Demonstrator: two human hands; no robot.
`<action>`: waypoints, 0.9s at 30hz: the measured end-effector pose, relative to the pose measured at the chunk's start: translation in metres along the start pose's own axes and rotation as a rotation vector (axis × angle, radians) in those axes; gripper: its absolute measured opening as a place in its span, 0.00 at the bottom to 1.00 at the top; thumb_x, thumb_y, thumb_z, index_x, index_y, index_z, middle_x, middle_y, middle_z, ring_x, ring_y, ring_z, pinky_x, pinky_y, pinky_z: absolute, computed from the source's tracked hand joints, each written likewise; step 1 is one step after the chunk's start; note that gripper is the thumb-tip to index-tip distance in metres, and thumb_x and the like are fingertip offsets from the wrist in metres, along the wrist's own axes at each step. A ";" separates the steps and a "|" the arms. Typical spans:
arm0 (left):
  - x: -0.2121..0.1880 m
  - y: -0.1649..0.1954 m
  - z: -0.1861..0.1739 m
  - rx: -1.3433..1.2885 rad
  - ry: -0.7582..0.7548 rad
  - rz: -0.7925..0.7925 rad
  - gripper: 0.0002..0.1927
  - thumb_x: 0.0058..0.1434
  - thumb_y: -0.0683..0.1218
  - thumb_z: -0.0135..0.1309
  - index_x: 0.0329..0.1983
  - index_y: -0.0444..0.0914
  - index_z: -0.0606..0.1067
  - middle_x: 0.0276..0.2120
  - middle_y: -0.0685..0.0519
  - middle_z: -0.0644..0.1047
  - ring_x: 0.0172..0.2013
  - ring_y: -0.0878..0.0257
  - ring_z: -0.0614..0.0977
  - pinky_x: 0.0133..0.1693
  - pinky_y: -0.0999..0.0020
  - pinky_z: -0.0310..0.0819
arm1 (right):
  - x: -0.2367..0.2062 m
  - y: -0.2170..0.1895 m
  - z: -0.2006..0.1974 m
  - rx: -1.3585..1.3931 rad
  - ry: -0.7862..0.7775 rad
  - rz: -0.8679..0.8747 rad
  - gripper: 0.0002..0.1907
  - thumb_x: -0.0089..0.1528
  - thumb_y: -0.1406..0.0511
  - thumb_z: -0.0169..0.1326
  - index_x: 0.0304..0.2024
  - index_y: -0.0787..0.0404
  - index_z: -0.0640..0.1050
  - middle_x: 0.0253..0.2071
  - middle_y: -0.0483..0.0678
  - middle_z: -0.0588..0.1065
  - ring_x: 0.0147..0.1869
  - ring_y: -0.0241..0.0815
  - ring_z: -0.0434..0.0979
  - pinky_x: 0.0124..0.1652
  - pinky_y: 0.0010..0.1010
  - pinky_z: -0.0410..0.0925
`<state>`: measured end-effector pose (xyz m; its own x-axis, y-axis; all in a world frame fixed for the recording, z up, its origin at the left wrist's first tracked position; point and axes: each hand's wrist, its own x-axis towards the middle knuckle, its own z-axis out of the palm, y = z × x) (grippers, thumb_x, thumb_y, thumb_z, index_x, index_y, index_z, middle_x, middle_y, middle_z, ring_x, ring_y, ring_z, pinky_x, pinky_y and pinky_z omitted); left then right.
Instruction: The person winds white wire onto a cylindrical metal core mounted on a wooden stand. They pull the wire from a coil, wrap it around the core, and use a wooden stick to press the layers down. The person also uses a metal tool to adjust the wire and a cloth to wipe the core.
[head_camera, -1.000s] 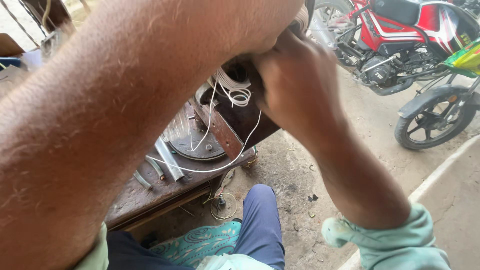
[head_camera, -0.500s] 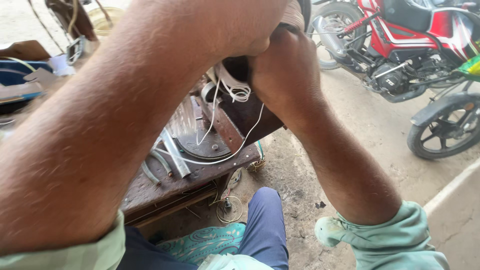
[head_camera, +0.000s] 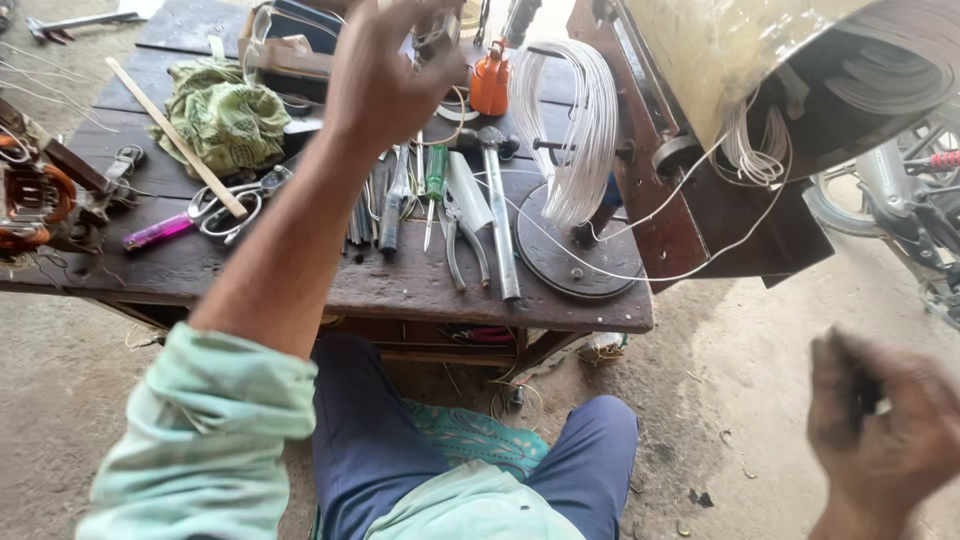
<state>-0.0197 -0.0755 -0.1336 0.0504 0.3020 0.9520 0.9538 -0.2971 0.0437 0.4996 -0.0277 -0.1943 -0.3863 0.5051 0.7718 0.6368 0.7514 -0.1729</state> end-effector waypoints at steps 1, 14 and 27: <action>-0.031 -0.005 -0.002 0.044 -0.435 -0.642 0.10 0.68 0.50 0.63 0.47 0.40 0.83 0.35 0.46 0.82 0.35 0.57 0.82 0.38 0.59 0.75 | -0.018 0.006 0.011 -0.012 -0.072 0.104 0.10 0.73 0.63 0.63 0.46 0.66 0.83 0.34 0.51 0.80 0.35 0.36 0.80 0.33 0.23 0.70; -0.114 0.028 0.084 0.184 -0.971 -0.531 0.25 0.53 0.38 0.56 0.54 0.49 0.78 0.71 0.42 0.60 0.61 0.42 0.70 0.53 0.47 0.74 | -0.065 -0.104 0.075 0.460 -0.588 0.080 0.11 0.52 0.66 0.67 0.37 0.63 0.84 0.34 0.52 0.83 0.37 0.50 0.86 0.37 0.35 0.77; -0.117 0.009 -0.009 -0.058 -0.498 -0.715 0.08 0.74 0.45 0.47 0.52 0.41 0.73 0.41 0.51 0.82 0.41 0.58 0.85 0.44 0.59 0.82 | -0.066 -0.086 0.098 0.348 -0.539 0.144 0.16 0.54 0.58 0.64 0.43 0.56 0.84 0.38 0.48 0.84 0.41 0.41 0.89 0.40 0.33 0.79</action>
<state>-0.0195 -0.1220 -0.2416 -0.4185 0.7902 0.4476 0.7901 0.0737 0.6085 0.4048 -0.0845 -0.2901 -0.6510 0.6850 0.3271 0.4891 0.7080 -0.5094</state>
